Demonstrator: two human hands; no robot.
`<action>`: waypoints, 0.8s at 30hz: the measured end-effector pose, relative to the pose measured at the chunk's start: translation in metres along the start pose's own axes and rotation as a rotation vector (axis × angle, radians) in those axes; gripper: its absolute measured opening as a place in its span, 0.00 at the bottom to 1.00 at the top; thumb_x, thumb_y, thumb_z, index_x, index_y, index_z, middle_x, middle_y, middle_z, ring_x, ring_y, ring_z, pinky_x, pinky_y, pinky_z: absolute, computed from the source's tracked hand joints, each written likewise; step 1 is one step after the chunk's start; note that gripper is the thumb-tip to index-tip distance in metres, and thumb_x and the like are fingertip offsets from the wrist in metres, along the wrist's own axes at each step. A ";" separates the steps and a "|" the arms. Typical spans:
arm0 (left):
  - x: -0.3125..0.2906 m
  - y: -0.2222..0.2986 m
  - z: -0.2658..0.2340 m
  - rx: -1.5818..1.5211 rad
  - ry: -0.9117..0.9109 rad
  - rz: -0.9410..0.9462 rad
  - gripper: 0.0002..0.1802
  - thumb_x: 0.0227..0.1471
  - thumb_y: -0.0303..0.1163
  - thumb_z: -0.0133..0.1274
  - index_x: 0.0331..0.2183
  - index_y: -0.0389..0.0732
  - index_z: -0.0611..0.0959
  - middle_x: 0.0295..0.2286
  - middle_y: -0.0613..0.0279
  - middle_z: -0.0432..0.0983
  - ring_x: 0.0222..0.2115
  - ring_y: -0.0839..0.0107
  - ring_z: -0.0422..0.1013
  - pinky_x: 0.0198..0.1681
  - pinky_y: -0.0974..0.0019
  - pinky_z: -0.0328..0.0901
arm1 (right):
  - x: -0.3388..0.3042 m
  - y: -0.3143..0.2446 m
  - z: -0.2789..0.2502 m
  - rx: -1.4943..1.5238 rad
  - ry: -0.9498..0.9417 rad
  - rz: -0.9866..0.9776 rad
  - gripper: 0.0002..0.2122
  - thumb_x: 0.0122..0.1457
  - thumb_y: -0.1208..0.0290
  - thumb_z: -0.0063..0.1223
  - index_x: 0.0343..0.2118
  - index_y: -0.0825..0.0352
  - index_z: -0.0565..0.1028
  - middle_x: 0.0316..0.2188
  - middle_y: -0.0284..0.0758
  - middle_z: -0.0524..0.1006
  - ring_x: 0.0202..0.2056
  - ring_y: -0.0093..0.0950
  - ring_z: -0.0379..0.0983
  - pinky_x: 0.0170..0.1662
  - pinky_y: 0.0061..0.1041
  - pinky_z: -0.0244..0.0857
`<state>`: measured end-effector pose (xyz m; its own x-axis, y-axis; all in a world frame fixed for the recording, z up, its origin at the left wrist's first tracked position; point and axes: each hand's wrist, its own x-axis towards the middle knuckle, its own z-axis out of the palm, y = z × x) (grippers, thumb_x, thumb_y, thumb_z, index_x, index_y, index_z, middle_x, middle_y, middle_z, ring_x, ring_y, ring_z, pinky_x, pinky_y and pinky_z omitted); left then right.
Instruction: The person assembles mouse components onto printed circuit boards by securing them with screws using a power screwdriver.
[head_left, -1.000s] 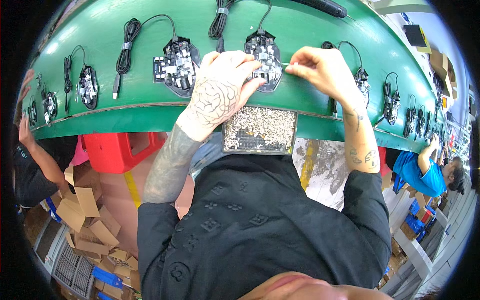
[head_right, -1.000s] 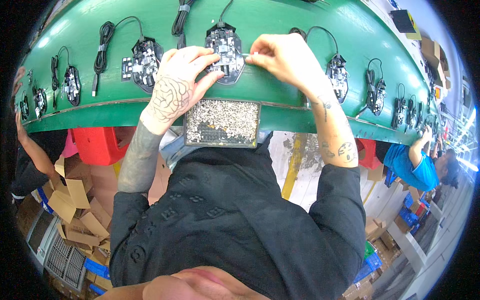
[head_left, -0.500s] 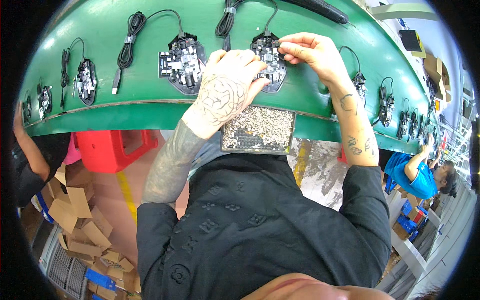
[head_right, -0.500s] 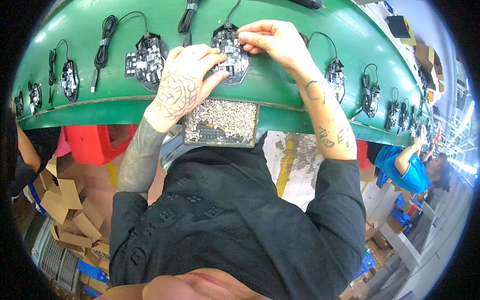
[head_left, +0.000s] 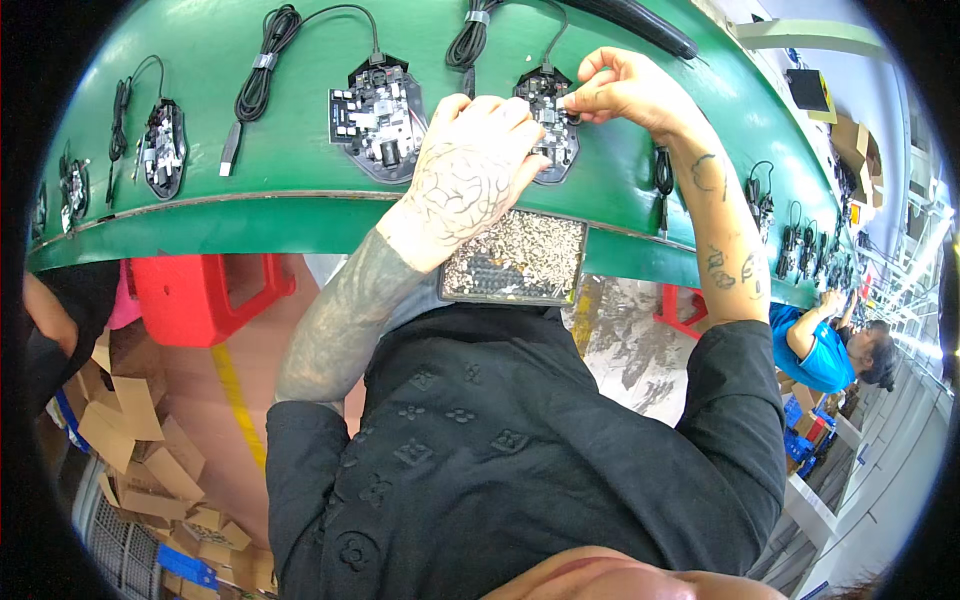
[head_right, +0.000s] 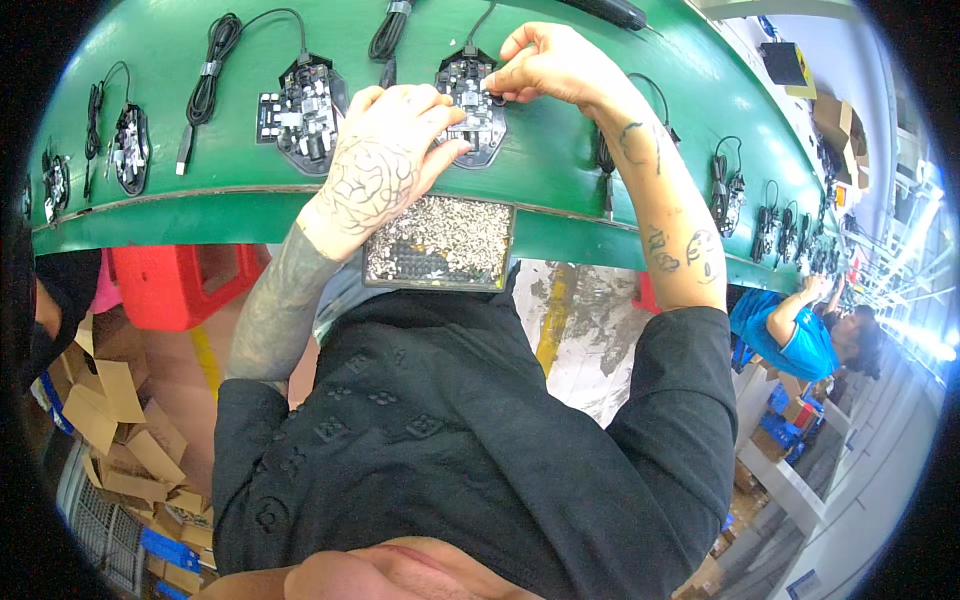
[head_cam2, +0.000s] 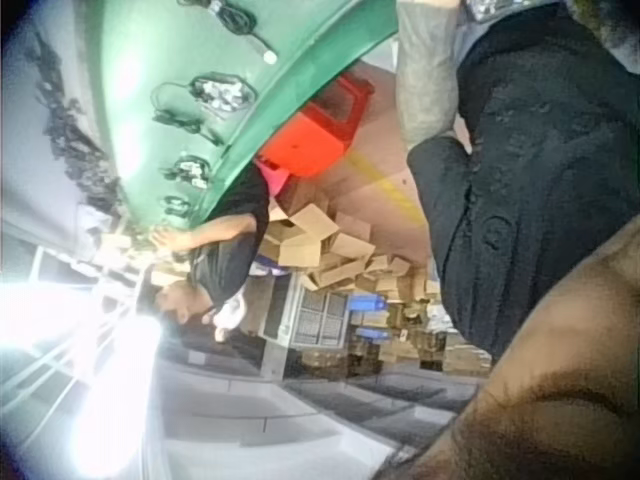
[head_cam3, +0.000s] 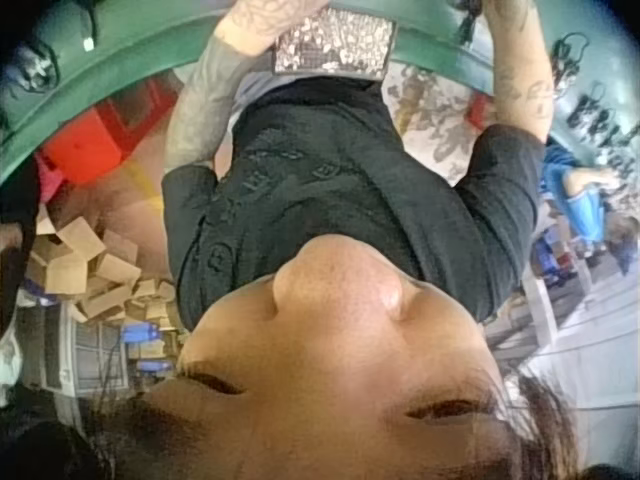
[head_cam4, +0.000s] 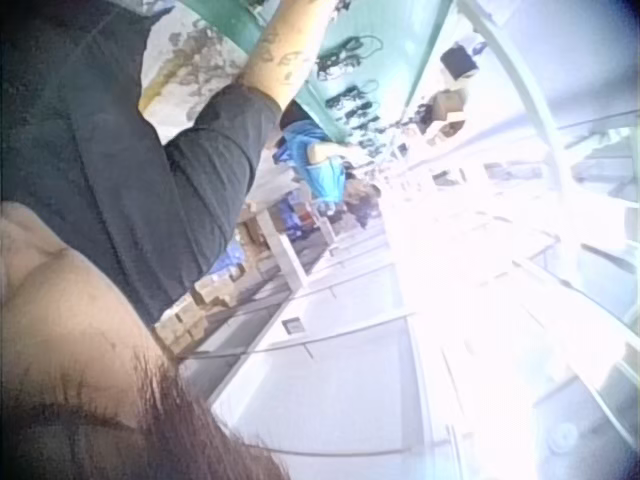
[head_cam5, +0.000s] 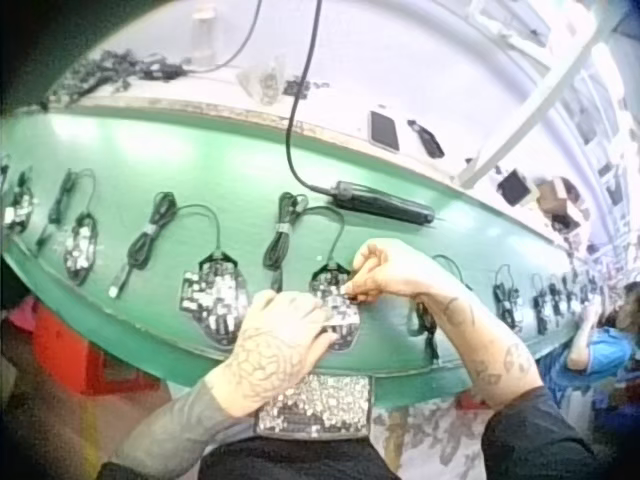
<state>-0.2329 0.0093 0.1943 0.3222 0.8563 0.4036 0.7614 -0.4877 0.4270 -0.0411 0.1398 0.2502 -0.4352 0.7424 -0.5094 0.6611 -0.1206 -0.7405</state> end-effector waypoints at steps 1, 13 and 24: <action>0.000 0.000 0.000 -0.007 0.005 0.004 0.14 0.50 0.42 0.59 0.38 0.47 0.82 0.36 0.67 0.75 0.42 0.68 0.71 0.48 0.60 0.60 | 0.000 -0.002 0.000 -0.028 0.002 0.010 0.20 0.46 0.72 0.69 0.37 0.70 0.69 0.26 0.37 0.80 0.27 0.23 0.77 0.31 0.21 0.71; 0.002 0.004 0.004 -0.022 -0.003 0.009 0.15 0.49 0.42 0.59 0.38 0.47 0.81 0.35 0.67 0.73 0.41 0.69 0.70 0.46 0.61 0.60 | 0.005 0.012 -0.007 0.119 -0.089 0.022 0.15 0.48 0.73 0.66 0.29 0.62 0.65 0.22 0.30 0.76 0.23 0.17 0.71 0.27 0.16 0.62; -0.002 0.011 -0.024 -0.027 0.053 -0.031 0.16 0.48 0.37 0.61 0.40 0.44 0.82 0.42 0.65 0.76 0.45 0.68 0.71 0.51 0.60 0.59 | 0.009 -0.001 -0.008 -0.287 -0.011 0.052 0.17 0.50 0.72 0.68 0.25 0.62 0.64 0.21 0.31 0.75 0.23 0.18 0.70 0.25 0.20 0.63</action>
<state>-0.2385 -0.0015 0.2173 0.2681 0.8613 0.4315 0.7551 -0.4661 0.4611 -0.0404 0.1519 0.2501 -0.4019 0.7329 -0.5489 0.8278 0.0345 -0.5600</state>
